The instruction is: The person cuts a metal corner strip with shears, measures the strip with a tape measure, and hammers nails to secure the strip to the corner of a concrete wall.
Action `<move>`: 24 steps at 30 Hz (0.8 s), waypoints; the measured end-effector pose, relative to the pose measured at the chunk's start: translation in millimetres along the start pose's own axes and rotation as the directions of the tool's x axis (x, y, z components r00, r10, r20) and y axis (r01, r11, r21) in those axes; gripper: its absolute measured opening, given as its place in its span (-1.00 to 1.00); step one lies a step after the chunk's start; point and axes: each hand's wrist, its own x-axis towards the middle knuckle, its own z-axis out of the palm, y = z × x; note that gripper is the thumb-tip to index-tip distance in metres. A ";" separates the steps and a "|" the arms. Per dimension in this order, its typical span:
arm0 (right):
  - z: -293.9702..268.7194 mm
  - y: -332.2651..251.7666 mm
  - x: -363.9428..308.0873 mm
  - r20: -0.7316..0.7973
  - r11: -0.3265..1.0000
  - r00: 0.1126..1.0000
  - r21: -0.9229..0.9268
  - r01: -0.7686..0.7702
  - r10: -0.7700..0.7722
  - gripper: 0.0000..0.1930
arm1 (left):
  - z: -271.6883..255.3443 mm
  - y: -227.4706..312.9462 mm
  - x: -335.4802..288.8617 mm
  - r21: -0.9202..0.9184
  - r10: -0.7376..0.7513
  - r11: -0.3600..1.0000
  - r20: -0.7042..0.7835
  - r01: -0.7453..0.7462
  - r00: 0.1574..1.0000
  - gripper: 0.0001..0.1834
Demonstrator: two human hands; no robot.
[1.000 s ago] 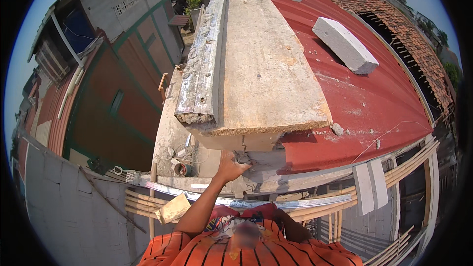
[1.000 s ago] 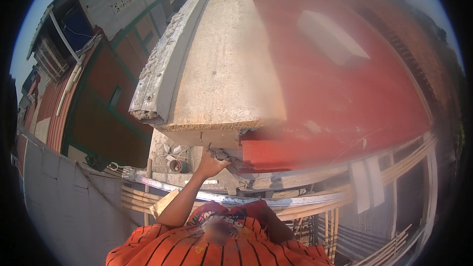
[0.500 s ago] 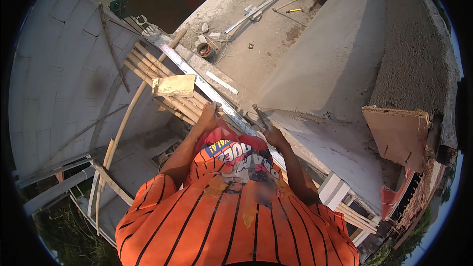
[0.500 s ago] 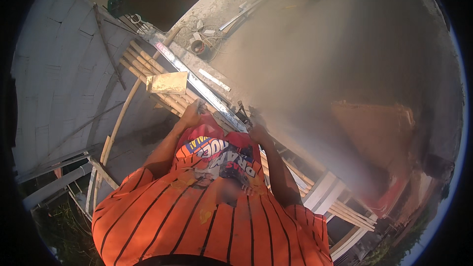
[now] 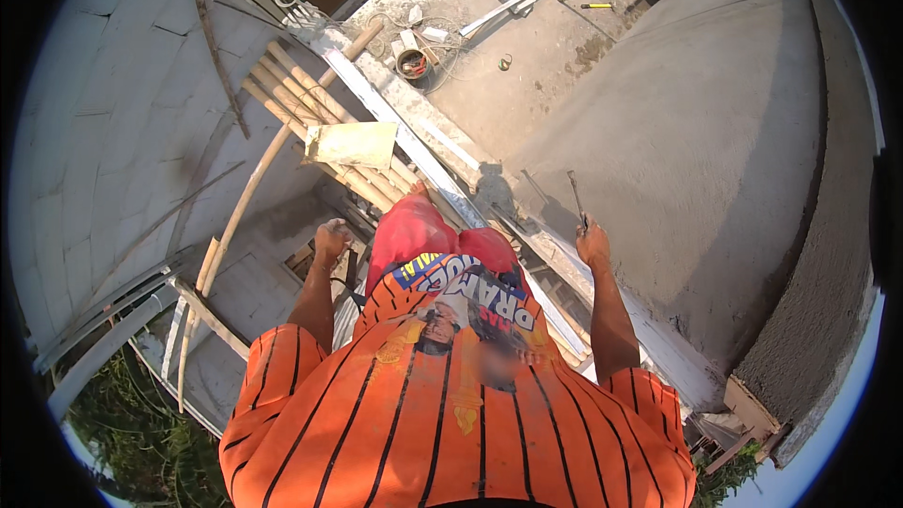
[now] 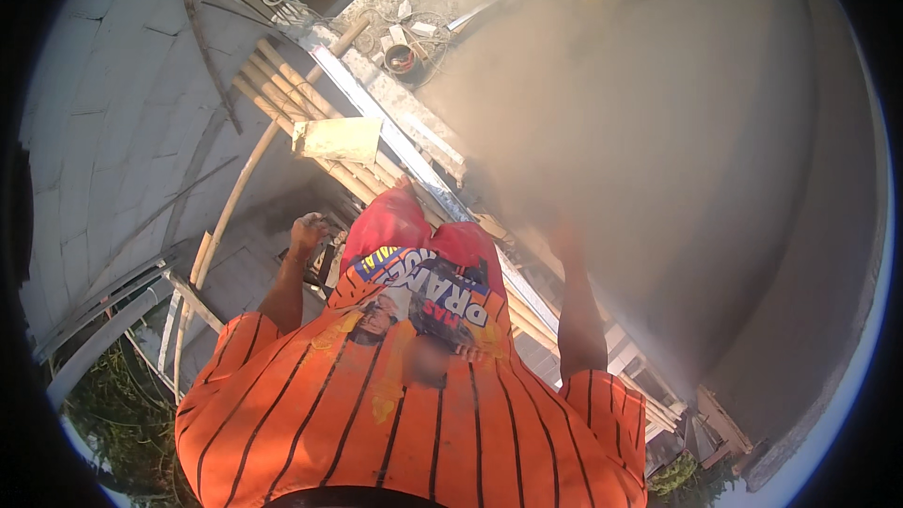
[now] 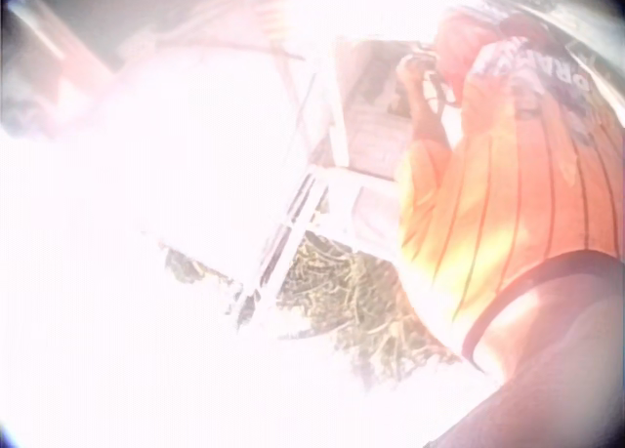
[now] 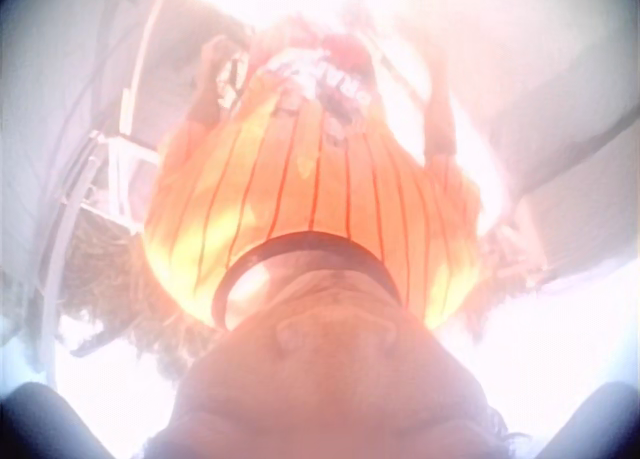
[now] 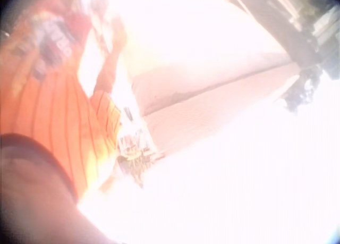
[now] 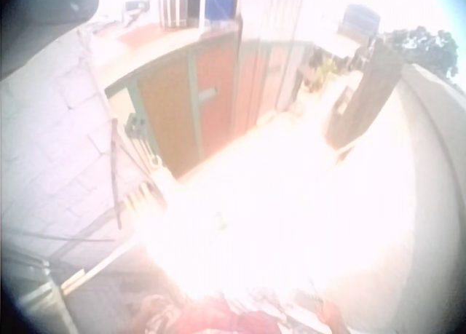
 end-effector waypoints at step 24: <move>92.3 151.6 77.4 0.013 0.998 1.000 0.070 0.001 -0.002 -0.66 | -48.2 24.0 -4.8 -0.383 -0.019 0.914 -0.373 -0.135 0.928 -0.68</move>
